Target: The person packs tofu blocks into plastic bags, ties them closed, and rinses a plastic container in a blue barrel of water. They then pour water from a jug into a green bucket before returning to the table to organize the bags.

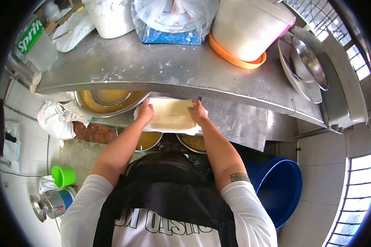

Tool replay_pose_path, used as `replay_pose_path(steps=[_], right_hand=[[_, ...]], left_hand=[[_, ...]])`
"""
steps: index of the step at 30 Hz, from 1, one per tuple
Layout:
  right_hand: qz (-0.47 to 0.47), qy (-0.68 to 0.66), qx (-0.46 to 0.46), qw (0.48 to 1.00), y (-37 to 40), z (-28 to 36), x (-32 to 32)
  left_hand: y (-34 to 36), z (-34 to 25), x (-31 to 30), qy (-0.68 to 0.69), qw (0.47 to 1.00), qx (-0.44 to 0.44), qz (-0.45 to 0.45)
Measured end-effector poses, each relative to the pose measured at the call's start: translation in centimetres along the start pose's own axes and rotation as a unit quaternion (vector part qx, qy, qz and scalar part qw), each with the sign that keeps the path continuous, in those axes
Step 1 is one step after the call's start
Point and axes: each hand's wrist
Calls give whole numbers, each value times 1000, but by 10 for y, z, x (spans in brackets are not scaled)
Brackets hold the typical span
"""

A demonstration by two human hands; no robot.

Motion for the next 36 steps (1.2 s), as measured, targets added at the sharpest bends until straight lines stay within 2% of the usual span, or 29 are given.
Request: replay_pose_path(steps=[2, 4, 6, 9, 11, 13, 15, 16, 17, 19, 20, 21, 23, 24, 25, 26, 27, 28, 29, 31, 33, 34, 35, 36], right_hand=[[13, 8, -3, 1000, 1, 2, 0], [-24, 111, -114, 987, 0, 0, 8], [-12, 134, -97, 986, 9, 9, 10], [12, 202, -80, 976, 23, 26, 12], [25, 328, -75, 941, 26, 12, 25], [27, 292, -39, 955, 27, 24, 15], [16, 231, -125, 965, 32, 31, 6], [-28, 234, -207, 949, 37, 31, 2], [-30, 233, -200, 951, 45, 31, -4], [-64, 101, -238, 964, 67, 39, -26], [-111, 40, -219, 968, 83, 38, -35], [-134, -76, -159, 975, 93, 17, -34], [-301, -144, -70, 940, 116, -30, -29], [-350, -215, 48, 910, 122, -69, -21], [-393, -284, 163, 859, 126, -98, -19], [-381, -383, 258, 801, 136, -100, -32], [-361, -476, 346, 723, 147, -102, -46], [-279, -570, 348, 690, 151, -122, -53], [-260, -635, 312, 657, 145, -137, -53], [-274, -654, 307, 635, 132, -141, -82], [-382, -593, 261, 659, 138, -128, -133], [-443, -577, 231, 646, 142, -123, -165], [-485, -535, 157, 674, 142, -151, -192], [-484, -455, 123, 737, 150, -196, -219]], left_hand=[[-1, 0, 4, -9, 1000, 4, -9], [2, -13, -4, -18, 1000, 8, -17], [3, -30, -17, -53, 992, -55, 96], [11, -37, -16, -109, 992, -16, 68], [15, -47, -22, -120, 988, -23, 93], [28, -70, -37, -130, 984, -31, 116], [43, -92, -45, -145, 983, -68, 93], [46, -84, -41, -138, 989, -22, 50], [53, -81, -42, -140, 988, -19, 57], [74, -82, -52, -121, 985, 112, 49], [85, -69, -53, -127, 978, 165, -11], [98, -55, -54, -129, 965, 217, -70], [122, -40, -60, -143, 946, 216, -194], [124, -19, -61, -149, 947, 193, -207], [118, 5, -57, -154, 948, 171, -221], [112, 17, -53, -31, 980, 67, -186], [105, 29, -48, 90, 985, -40, -142], [98, 19, -52, 167, 975, -97, -108], [98, 11, -54, 296, 936, -187, -46], [95, -13, -65, 383, 901, -200, 41], [83, 3, -54, 392, 898, -192, 58], [78, 10, -52, 405, 893, -186, 69], [78, 6, -53, 405, 893, -187, 61], [83, -1, -53, 407, 895, -175, 52]])
Point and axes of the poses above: each hand's wrist, its own y-axis away from the middle knuckle, its own x-axis out of the palm, z = x × y, and after that the axes turned 2 degrees about z, right-handed
